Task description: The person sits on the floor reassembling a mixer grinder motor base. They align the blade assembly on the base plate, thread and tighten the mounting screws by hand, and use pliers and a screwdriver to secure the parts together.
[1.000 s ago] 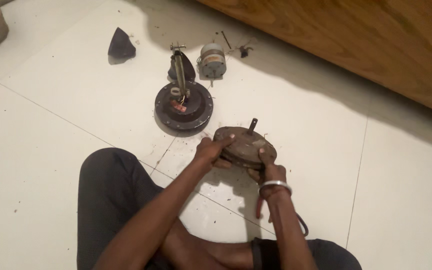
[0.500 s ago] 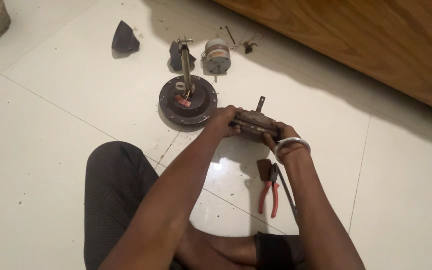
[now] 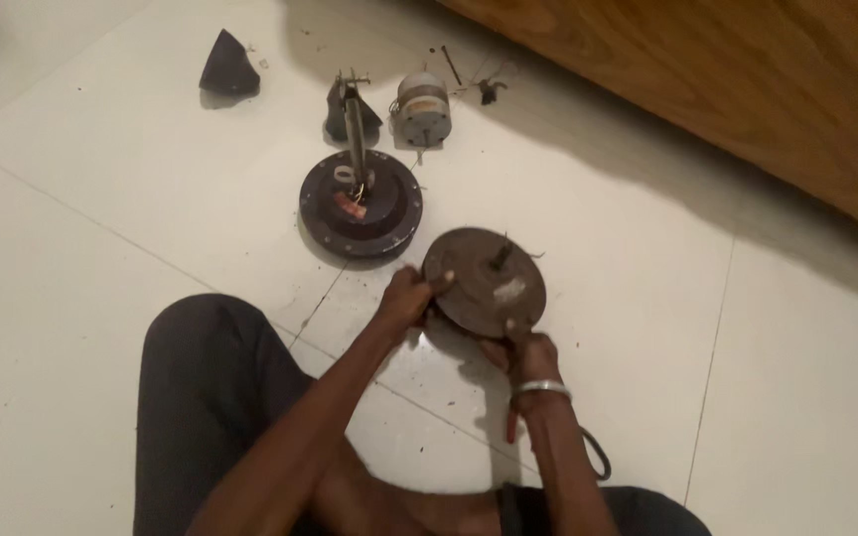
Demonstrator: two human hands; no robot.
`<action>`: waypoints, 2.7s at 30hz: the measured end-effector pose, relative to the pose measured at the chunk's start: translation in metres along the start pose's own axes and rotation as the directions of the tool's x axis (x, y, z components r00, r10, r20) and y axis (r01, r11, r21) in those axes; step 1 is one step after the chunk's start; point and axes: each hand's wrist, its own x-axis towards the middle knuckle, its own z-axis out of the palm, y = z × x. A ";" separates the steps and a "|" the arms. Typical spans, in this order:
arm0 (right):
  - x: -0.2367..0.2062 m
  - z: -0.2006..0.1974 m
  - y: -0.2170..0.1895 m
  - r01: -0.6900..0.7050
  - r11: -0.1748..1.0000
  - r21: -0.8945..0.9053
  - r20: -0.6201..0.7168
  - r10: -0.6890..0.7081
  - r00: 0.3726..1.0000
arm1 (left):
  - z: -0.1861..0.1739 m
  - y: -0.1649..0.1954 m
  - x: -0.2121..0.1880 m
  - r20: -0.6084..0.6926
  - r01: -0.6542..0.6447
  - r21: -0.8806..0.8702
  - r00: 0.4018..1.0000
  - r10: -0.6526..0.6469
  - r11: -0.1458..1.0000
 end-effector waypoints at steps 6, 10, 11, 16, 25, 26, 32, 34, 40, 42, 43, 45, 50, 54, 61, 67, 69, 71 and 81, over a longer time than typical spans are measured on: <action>-0.033 0.004 0.029 0.075 0.994 -0.081 -0.085 -0.082 0.993 | -0.016 -0.039 -0.008 -0.012 0.097 0.013 0.995 -0.097 0.995; -0.053 0.007 0.046 0.174 0.976 -0.128 -0.051 -0.182 0.982 | -0.022 -0.055 -0.017 -0.034 0.183 0.114 0.983 -0.180 0.977; -0.056 0.008 0.047 0.167 0.977 -0.132 -0.065 -0.177 0.982 | -0.022 -0.056 -0.019 -0.053 0.184 0.146 0.983 -0.178 0.972; -0.075 0.001 0.041 0.108 0.895 -0.434 -0.269 -0.243 0.932 | -0.028 -0.036 -0.035 -0.087 0.008 0.735 0.993 0.083 0.678; -0.064 -0.002 0.039 0.518 0.194 -0.833 0.099 -0.869 0.484 | -0.037 -0.011 -0.070 0.212 -0.457 0.834 0.783 0.585 0.309; -0.063 -0.004 0.039 0.530 0.210 -0.822 0.087 -0.873 0.481 | -0.033 -0.012 -0.068 0.179 -0.436 0.833 0.795 0.580 0.340; -0.060 -0.008 0.044 0.597 0.195 -0.778 0.112 -0.892 0.438 | -0.031 -0.025 -0.062 0.129 -0.451 0.789 0.786 0.605 0.417; -0.060 -0.008 0.044 0.644 0.244 -0.725 0.096 -0.890 0.446 | -0.032 -0.029 -0.060 0.153 -0.491 0.776 0.756 0.636 0.397; -0.058 -0.015 0.043 0.534 0.435 -0.725 -0.083 -0.825 0.560 | -0.031 -0.038 -0.055 0.238 -0.562 0.781 0.671 0.703 0.271; -0.057 -0.017 0.043 0.573 0.379 -0.727 -0.028 -0.849 0.527 | -0.032 -0.039 -0.054 0.274 -0.564 0.795 0.660 0.699 0.221; -0.056 -0.017 0.043 0.592 0.351 -0.725 0.000 -0.860 0.510 | -0.033 -0.039 -0.054 0.319 -0.570 0.806 0.647 0.693 0.162; -0.055 -0.017 0.044 0.596 0.219 -0.772 0.080 -0.897 0.434 | -0.034 -0.039 -0.053 0.409 -0.578 0.815 0.621 0.668 0.039; -0.059 -0.015 0.042 0.594 0.207 -0.777 0.115 -0.881 0.458 | -0.033 -0.041 -0.054 0.369 -0.556 0.829 0.625 0.688 0.061; -0.066 -0.014 0.039 0.590 0.389 -0.708 0.031 -0.816 0.577 | -0.030 -0.045 -0.053 0.310 -0.492 0.866 0.669 0.675 0.089; -0.065 -0.012 0.042 0.591 0.273 -0.759 0.066 -0.871 0.487 | -0.025 -0.053 -0.053 0.245 -0.497 0.855 0.638 0.730 0.147; -0.065 -0.014 0.039 0.541 0.313 -0.780 0.063 -0.821 0.567 | -0.022 -0.052 -0.055 0.144 -0.471 0.841 0.672 0.727 0.268; -0.067 -0.014 0.039 0.551 0.434 -0.713 0.021 -0.772 0.635 | -0.019 -0.050 -0.060 0.055 -0.445 0.812 0.702 0.710 0.378; -0.069 -0.018 0.038 0.525 0.537 -0.661 -0.046 -0.727 0.685 | -0.018 -0.046 -0.063 -0.018 -0.402 0.774 0.758 0.651 0.490; -0.068 -0.145 -0.021 -0.263 0.000 -0.965 -0.232 -0.475 0.849 | -0.022 -0.037 -0.046 -0.328 -0.007 0.274 0.939 0.100 0.962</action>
